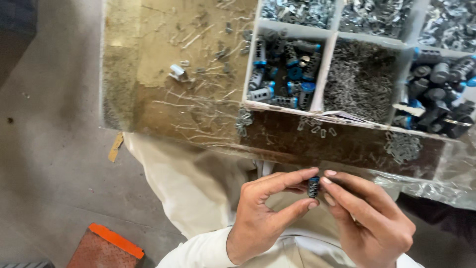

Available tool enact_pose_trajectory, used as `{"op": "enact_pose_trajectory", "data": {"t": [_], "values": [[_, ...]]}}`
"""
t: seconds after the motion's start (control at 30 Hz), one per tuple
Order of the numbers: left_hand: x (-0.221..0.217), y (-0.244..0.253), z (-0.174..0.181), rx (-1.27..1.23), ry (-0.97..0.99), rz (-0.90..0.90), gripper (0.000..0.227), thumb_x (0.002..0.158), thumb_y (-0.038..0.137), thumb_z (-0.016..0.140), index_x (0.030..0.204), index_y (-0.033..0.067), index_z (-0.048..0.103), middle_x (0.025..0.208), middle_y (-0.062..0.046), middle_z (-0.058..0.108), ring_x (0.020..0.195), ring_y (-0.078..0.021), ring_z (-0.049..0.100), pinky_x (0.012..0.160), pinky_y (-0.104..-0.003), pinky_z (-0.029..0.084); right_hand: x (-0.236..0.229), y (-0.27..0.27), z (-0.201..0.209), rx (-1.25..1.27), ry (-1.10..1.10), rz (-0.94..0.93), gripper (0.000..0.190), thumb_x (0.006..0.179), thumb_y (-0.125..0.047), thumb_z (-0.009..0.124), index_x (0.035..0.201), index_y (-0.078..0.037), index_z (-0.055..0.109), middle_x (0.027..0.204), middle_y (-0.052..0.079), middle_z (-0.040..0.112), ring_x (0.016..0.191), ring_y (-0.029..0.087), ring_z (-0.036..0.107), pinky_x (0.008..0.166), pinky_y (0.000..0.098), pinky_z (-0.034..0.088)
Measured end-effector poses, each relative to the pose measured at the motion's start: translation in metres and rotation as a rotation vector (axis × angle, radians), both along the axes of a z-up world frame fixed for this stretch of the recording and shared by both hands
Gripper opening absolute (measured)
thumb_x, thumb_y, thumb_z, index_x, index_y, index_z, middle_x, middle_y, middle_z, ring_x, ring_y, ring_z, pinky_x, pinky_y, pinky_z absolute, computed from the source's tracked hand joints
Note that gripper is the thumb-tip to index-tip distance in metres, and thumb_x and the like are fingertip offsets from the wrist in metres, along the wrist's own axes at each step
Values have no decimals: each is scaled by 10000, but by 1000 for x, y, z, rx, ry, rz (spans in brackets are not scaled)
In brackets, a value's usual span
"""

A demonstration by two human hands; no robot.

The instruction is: The person assembles small cylindrical key parts by hand, inserting metal pins into the grooves of each unit. They repeatedly pick up a part, insert a pin, and place the finished unit into a compartment of a divided tray.

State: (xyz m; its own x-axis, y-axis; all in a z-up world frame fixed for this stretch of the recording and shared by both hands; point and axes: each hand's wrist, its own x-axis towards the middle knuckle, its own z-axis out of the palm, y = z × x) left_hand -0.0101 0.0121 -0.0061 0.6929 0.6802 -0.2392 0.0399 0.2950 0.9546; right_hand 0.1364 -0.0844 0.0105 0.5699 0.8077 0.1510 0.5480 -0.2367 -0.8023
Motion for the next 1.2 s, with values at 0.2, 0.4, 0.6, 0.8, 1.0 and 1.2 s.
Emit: {"op": "enact_pose_trajectory", "data": {"t": [0.2,0.4,0.6,0.8,1.0,1.2], "values": [[-18,2,-3,-145,-32,71,459,927,5,773,1376,-24,679,1124,-87,763,1024,-118,692,937,-264,573,-1,26,9,33,-208,191,234,926,3,733,1157,-39,739,1130,153,716,941,230,731,823,307,589],[-40,11,-8,-189,-95,229,492,924,-29,736,1401,-49,614,1197,-92,732,1078,-147,699,977,-287,577,-13,69,14,-43,-469,401,540,801,-54,794,1333,-92,711,1195,103,654,895,247,652,782,388,541],[-54,15,-12,-199,-41,320,511,887,-46,770,1378,-48,627,1134,-104,744,1056,-148,705,952,-287,578,-23,82,18,-48,-574,407,461,814,-90,796,1272,-102,737,1132,111,642,853,269,648,733,390,530],[-52,19,-15,-202,-22,310,514,891,-42,765,1384,-52,624,1122,-105,747,1043,-146,703,945,-278,572,-19,67,7,47,-361,333,307,805,21,804,1098,-39,735,1069,101,682,902,283,677,776,383,549],[-35,9,-7,-105,9,273,499,856,-67,777,1337,-58,644,1136,-115,766,1035,-151,720,935,-279,576,-16,39,3,52,-163,306,254,805,19,788,1048,-21,724,1032,104,725,897,243,740,763,315,591],[-15,-1,-4,-173,21,129,478,864,-42,782,1330,-52,675,1080,-95,782,1006,-121,715,925,-257,568,-12,17,-2,-85,-69,74,277,768,-7,812,1041,-7,765,980,127,748,859,205,746,725,297,587]]}}
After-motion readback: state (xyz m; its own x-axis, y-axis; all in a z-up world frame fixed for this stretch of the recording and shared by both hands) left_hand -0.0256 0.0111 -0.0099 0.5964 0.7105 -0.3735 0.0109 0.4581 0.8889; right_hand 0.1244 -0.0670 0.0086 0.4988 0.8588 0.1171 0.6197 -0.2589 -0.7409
